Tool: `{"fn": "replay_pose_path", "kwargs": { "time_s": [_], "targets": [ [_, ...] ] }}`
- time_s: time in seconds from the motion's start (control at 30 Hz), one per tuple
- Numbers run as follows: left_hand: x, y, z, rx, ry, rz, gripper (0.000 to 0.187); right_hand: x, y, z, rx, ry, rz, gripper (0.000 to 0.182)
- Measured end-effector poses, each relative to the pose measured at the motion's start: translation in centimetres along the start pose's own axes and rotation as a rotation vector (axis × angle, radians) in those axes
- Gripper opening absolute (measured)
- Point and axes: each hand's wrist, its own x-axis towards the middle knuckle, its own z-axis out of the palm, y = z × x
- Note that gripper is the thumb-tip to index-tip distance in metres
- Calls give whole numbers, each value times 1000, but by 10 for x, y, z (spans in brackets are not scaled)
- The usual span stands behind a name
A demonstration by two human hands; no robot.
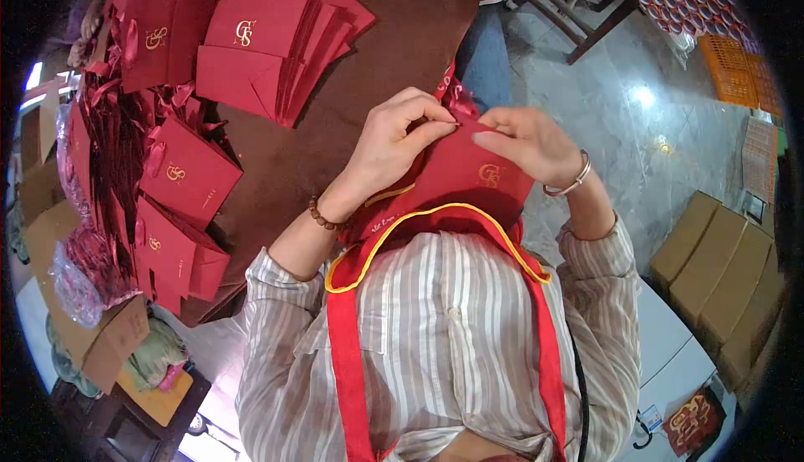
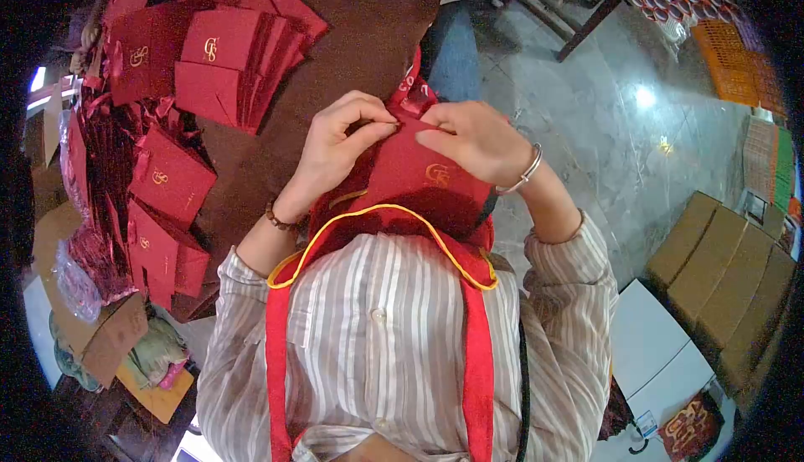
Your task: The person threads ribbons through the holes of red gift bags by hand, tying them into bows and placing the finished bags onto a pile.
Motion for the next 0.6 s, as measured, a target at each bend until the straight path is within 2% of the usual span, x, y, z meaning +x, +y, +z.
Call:
{"fn": "replay_pose_path", "kwargs": {
  "time_s": [0.17, 0.3, 0.37, 0.43, 0.6],
  "targets": [
    [-4, 7, 1, 52, 80, -12, 6, 0, 0, 3, 149, 39, 86, 20],
    [-7, 21, 7, 198, 83, 41, 6, 4, 2, 11, 278, 97, 16, 20],
    [-10, 13, 14, 245, 143, 169, 7, 4, 3, 10, 318, 91, 18, 21],
    [-11, 13, 16, 217, 130, 127, 7, 0, 9, 4, 470, -33, -17, 21],
    [-9, 16, 16, 182, 87, 48, 9, -4, 10, -1, 555, -77, 23, 20]
  ]
}}
